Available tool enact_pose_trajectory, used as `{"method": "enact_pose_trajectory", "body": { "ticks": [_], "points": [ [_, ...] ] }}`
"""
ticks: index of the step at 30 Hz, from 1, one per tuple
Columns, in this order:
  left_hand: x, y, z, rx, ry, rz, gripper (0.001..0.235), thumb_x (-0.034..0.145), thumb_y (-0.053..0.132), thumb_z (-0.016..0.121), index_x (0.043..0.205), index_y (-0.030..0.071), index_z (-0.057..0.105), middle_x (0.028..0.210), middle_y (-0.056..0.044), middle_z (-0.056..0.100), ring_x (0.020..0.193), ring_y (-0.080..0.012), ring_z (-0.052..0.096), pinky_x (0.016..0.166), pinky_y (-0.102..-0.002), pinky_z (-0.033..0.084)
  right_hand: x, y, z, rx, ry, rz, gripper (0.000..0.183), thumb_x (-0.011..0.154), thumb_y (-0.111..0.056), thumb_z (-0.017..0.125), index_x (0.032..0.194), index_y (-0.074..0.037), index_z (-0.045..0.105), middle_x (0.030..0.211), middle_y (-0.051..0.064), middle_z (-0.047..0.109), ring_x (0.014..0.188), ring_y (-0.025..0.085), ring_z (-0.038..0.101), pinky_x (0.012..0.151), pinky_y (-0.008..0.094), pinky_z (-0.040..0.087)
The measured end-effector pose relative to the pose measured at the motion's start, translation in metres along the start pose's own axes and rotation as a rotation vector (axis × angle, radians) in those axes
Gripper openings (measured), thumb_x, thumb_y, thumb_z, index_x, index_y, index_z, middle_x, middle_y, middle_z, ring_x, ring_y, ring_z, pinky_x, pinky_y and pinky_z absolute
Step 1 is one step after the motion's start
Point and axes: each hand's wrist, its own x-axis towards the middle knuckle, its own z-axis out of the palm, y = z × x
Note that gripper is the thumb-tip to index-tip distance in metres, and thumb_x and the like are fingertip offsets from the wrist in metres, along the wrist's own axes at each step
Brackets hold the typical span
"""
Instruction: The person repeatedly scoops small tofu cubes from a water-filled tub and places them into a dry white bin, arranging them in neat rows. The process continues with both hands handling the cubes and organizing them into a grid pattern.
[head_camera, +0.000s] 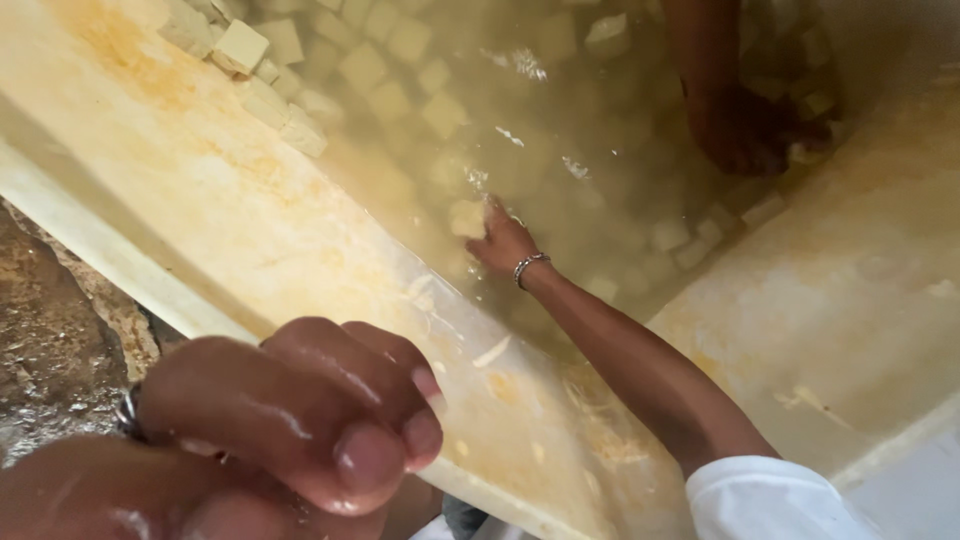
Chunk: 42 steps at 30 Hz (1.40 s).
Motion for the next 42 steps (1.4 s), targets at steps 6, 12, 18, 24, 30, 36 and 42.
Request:
{"method": "enact_pose_trajectory", "body": {
  "ticks": [6,12,18,24,30,36,42],
  "points": [
    [-0.014,-0.008,0.0,0.102,0.028,0.046,0.016,0.106,0.013,0.068,0.093,0.008,0.061,0.096,-0.004,0.06,0.074,-0.0222,0.069,0.078,-0.039,0.059,0.006,-0.002,0.02,-0.032,0.209,-0.009,0.07,0.086,-0.033,0.078,0.142,-0.004,0.046,0.102,0.021,0.072,0.094,0.039,0.072,0.085,0.048,0.058],
    [0.005,0.014,0.007,0.008,-0.031,0.029,0.008,0.113,0.014,0.061,0.113,0.007,0.064,0.108,-0.01,0.072,0.094,-0.0225,0.074,0.089,-0.041,0.065,-0.019,-0.036,0.032,0.071,0.177,0.125,0.097,0.083,-0.039,0.084,0.152,0.0,0.028,0.111,0.03,0.067,0.104,0.043,0.066,0.093,0.047,0.053],
    [0.0,0.012,0.005,-0.116,0.018,-0.022,0.015,0.108,0.014,0.072,0.112,0.002,0.065,0.107,-0.018,0.074,0.1,-0.0276,0.074,0.088,-0.045,0.061,-0.023,-0.042,0.004,0.426,0.067,0.027,0.095,0.074,-0.021,0.085,0.151,-0.006,0.032,0.123,0.015,0.067,0.112,0.027,0.067,0.097,0.038,0.056],
    [-0.007,-0.019,-0.005,-0.133,0.009,0.124,0.018,0.109,0.011,0.062,0.12,-0.004,0.065,0.107,-0.019,0.07,0.096,-0.0263,0.069,0.088,-0.041,0.056,-0.023,-0.079,-0.043,0.975,-0.156,-0.216,0.087,0.081,-0.006,0.079,0.154,-0.013,0.032,0.139,0.008,0.058,0.122,0.018,0.06,0.099,0.038,0.054],
    [0.012,-0.02,0.018,0.049,0.283,0.273,0.027,0.105,0.018,0.059,0.126,0.001,0.058,0.125,-0.015,0.062,0.113,-0.0232,0.061,0.101,-0.036,0.052,-0.063,-0.159,-0.168,0.934,-0.133,-0.739,0.083,0.088,-0.001,0.084,0.152,-0.009,0.032,0.147,0.01,0.055,0.137,0.023,0.058,0.113,0.041,0.055],
    [-0.007,-0.026,0.072,-0.275,0.305,0.037,0.053,0.103,0.036,0.063,0.143,0.005,0.046,0.13,-0.009,0.056,0.121,-0.0235,0.06,0.106,-0.046,0.056,-0.217,-0.178,-0.277,0.517,0.188,-1.097,0.09,0.09,-0.012,0.09,0.155,-0.014,0.027,0.153,0.009,0.042,0.147,0.022,0.047,0.114,0.043,0.055],
    [-0.066,-0.091,0.165,-0.738,0.014,-0.378,0.052,0.111,0.041,0.047,0.15,0.007,0.049,0.128,-0.009,0.065,0.1,-0.0197,0.063,0.08,-0.031,0.054,-0.347,-0.097,-0.288,-0.083,0.689,-1.079,0.09,0.074,-0.025,0.093,0.145,-0.008,0.04,0.144,0.016,0.052,0.136,0.035,0.054,0.109,0.051,0.049]
  ]
}}
